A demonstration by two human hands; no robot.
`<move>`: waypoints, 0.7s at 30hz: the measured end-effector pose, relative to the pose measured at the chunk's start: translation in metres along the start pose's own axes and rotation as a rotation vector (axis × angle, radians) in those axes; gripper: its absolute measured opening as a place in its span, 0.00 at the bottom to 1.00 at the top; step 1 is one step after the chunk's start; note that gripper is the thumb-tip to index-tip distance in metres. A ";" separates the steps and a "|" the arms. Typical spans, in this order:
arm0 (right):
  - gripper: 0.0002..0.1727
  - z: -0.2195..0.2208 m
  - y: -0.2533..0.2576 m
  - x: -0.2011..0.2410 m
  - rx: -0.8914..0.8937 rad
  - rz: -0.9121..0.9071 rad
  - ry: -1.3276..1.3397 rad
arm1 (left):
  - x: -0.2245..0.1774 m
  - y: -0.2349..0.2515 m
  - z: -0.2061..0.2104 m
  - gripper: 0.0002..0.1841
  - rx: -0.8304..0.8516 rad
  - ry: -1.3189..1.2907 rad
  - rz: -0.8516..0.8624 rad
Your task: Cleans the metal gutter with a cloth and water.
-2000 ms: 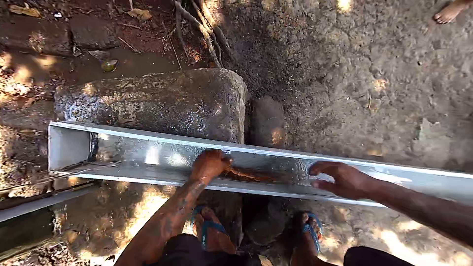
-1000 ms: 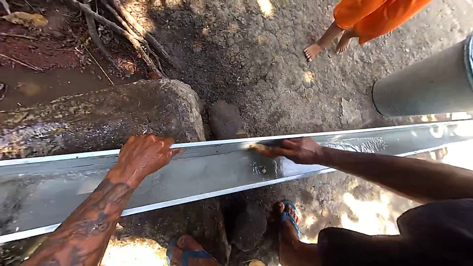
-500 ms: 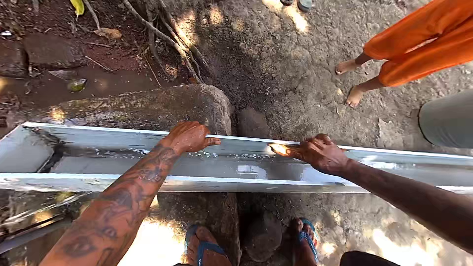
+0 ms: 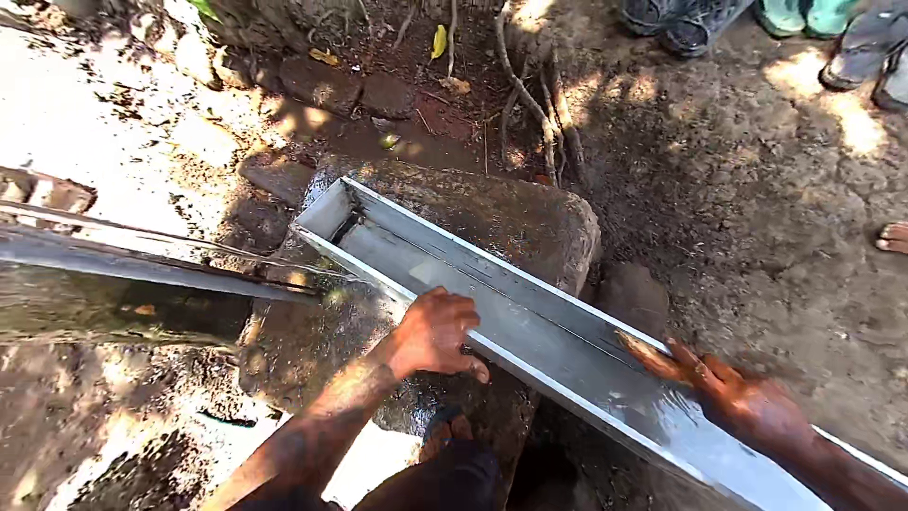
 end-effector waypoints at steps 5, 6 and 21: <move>0.28 -0.005 0.002 0.012 0.013 0.002 0.001 | -0.004 -0.017 0.005 0.40 -0.333 0.156 0.111; 0.28 -0.004 0.001 0.016 0.045 0.018 0.002 | -0.006 -0.016 0.000 0.41 -0.350 0.161 0.127; 0.30 0.107 0.225 0.221 0.546 0.059 0.164 | -0.012 -0.045 -0.014 0.44 -0.275 0.158 0.023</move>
Point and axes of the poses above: each hand's wrist, its own y-axis towards the middle knuckle, its own z-axis out of the palm, x = y × z, the point moved 5 cm from there along y, towards the middle knuckle, and after that the axes turned 9 degrees about -x, right-handed, at the moved point
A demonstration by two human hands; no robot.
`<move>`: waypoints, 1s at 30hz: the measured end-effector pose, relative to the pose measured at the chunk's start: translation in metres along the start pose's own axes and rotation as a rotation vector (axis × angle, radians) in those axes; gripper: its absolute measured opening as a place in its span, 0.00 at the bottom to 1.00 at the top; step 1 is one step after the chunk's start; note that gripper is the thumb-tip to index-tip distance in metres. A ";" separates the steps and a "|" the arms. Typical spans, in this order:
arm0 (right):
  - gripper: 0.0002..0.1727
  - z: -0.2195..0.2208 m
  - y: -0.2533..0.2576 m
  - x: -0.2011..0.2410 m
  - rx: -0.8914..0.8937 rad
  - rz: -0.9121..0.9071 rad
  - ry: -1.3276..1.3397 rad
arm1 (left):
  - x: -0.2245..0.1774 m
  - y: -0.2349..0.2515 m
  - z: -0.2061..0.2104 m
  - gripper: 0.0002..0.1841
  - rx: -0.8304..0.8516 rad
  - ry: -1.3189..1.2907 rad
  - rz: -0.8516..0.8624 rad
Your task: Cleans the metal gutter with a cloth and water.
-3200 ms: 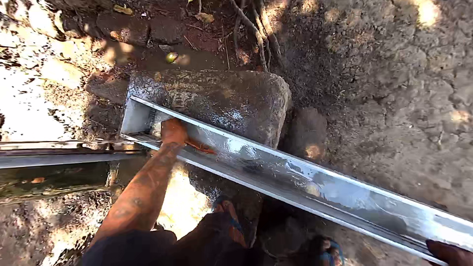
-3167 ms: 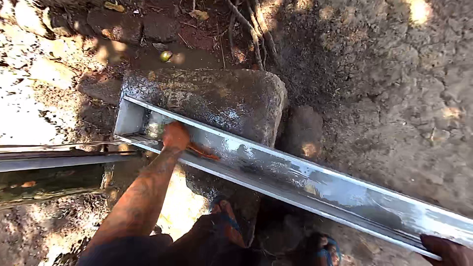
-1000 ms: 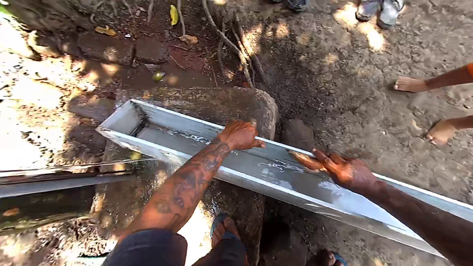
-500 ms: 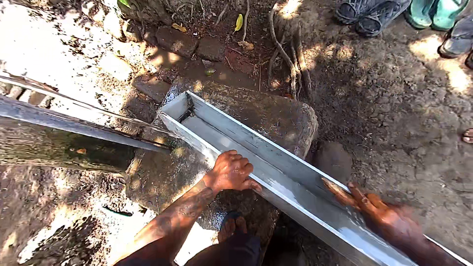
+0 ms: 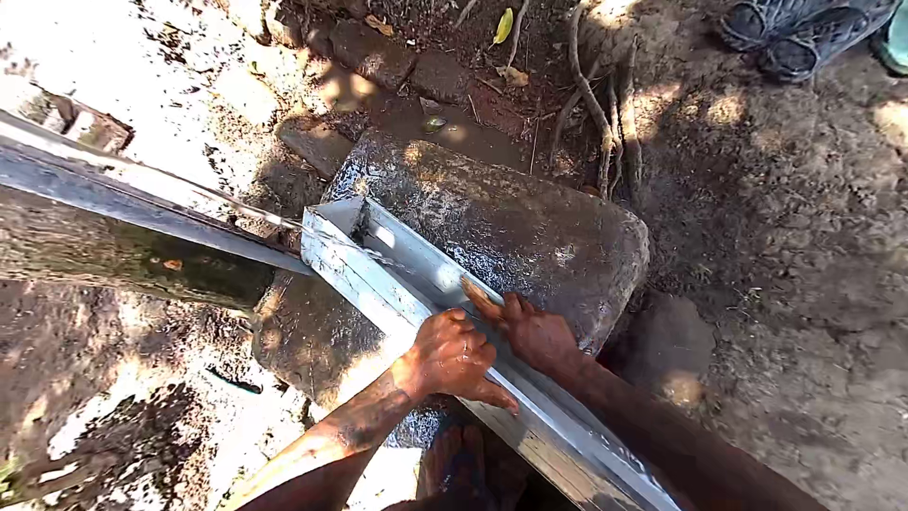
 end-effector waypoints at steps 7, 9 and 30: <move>0.40 -0.001 0.104 0.057 0.117 -0.041 0.135 | 0.004 0.014 0.007 0.44 -0.052 0.015 0.028; 0.34 0.003 0.069 0.032 0.170 -0.061 0.113 | 0.002 0.012 0.006 0.44 -0.018 0.004 0.016; 0.32 0.008 0.071 0.073 -0.185 -0.760 -0.027 | 0.002 0.004 0.009 0.42 -0.207 -0.062 -0.036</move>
Point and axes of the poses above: each hand's wrist, its own y-axis towards the middle knuckle, its own z-axis out of the palm, x = y × z, the point moved 5 cm from there along y, towards the middle knuckle, and after that the axes turned 9 degrees about -x, right-handed, at the moved point
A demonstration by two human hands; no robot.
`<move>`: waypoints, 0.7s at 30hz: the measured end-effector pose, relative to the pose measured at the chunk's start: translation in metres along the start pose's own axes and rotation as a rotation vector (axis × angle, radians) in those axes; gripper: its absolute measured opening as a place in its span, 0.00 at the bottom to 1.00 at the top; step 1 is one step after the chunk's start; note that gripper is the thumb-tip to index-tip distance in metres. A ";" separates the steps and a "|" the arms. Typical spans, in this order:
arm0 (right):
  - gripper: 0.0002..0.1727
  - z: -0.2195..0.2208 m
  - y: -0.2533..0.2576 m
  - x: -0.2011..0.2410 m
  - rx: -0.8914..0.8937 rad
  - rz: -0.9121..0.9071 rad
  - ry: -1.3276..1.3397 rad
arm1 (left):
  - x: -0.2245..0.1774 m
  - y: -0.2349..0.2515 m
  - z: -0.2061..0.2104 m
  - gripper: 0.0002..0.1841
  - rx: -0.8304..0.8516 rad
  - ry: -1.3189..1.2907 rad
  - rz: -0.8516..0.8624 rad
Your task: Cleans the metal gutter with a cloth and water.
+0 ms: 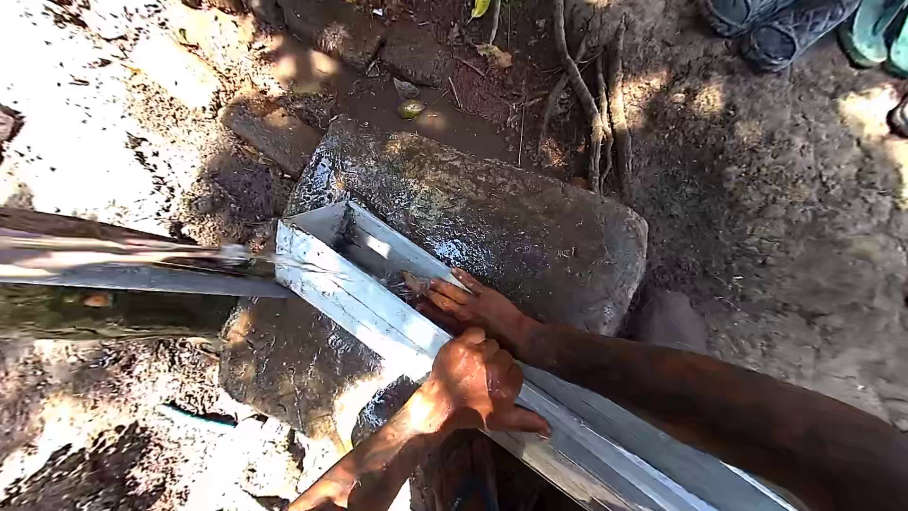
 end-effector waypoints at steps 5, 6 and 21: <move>0.36 -0.007 0.001 -0.006 0.094 0.057 -0.042 | -0.003 0.005 -0.002 0.43 0.011 0.012 -0.026; 0.35 0.001 0.023 -0.009 -0.013 0.083 -0.053 | -0.004 0.004 -0.002 0.42 0.014 0.013 -0.029; 0.39 -0.031 -0.273 0.026 0.001 0.301 -0.221 | -0.004 -0.003 0.002 0.43 -0.022 0.013 -0.029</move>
Point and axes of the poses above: each hand's wrist, its own y-axis towards the middle knuckle, its own z-axis out of the palm, x = y × z, the point moved 5 cm from there along y, towards the middle knuckle, and after that the axes turned 9 degrees about -x, right-handed, at the moved point
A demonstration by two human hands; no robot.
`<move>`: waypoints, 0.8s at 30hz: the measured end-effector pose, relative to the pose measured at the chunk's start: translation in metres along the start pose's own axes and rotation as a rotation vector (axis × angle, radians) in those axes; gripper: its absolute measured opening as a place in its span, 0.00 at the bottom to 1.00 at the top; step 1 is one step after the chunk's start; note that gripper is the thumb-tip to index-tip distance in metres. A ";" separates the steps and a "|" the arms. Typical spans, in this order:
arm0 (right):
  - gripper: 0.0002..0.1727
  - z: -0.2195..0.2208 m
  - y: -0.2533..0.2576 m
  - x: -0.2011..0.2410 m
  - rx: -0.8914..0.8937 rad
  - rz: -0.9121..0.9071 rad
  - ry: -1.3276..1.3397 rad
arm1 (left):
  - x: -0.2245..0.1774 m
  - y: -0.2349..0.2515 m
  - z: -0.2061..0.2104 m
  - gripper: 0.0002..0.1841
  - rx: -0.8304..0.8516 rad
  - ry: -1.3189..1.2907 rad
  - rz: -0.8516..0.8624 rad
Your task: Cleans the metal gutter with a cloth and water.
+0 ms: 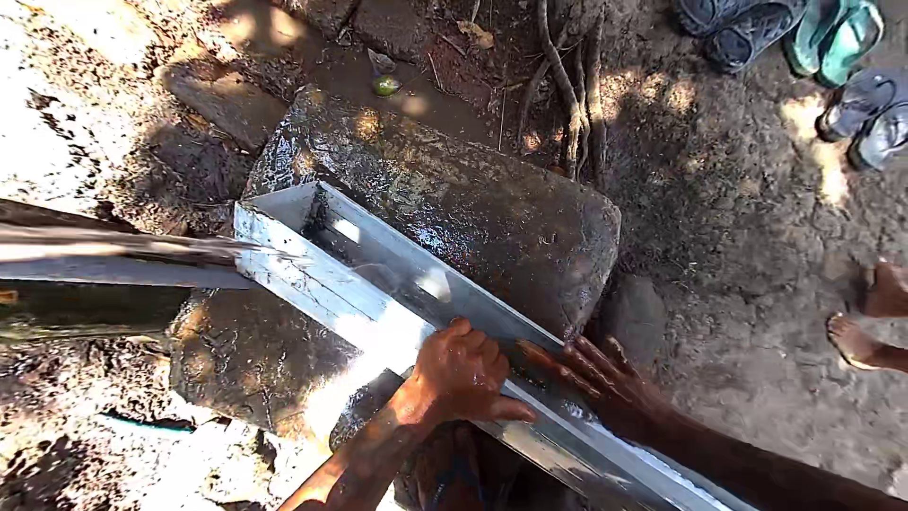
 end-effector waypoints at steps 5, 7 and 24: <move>0.30 0.009 0.122 0.022 0.095 0.294 0.112 | 0.001 -0.003 -0.001 0.43 -0.033 -0.003 0.002; 0.28 0.021 0.198 0.034 0.073 0.379 0.219 | 0.005 -0.002 0.000 0.43 -0.035 -0.010 -0.002; 0.25 -0.015 -0.032 -0.016 0.101 0.420 0.165 | 0.012 -0.004 -0.004 0.44 0.052 -0.024 0.002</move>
Point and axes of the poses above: each hand's wrist, its own y-axis towards the middle knuckle, its own z-axis out of the palm, x = y × z, the point moved 5 cm from there along y, towards the middle knuckle, and after that the axes turned 9 degrees about -x, right-handed, at the moved point
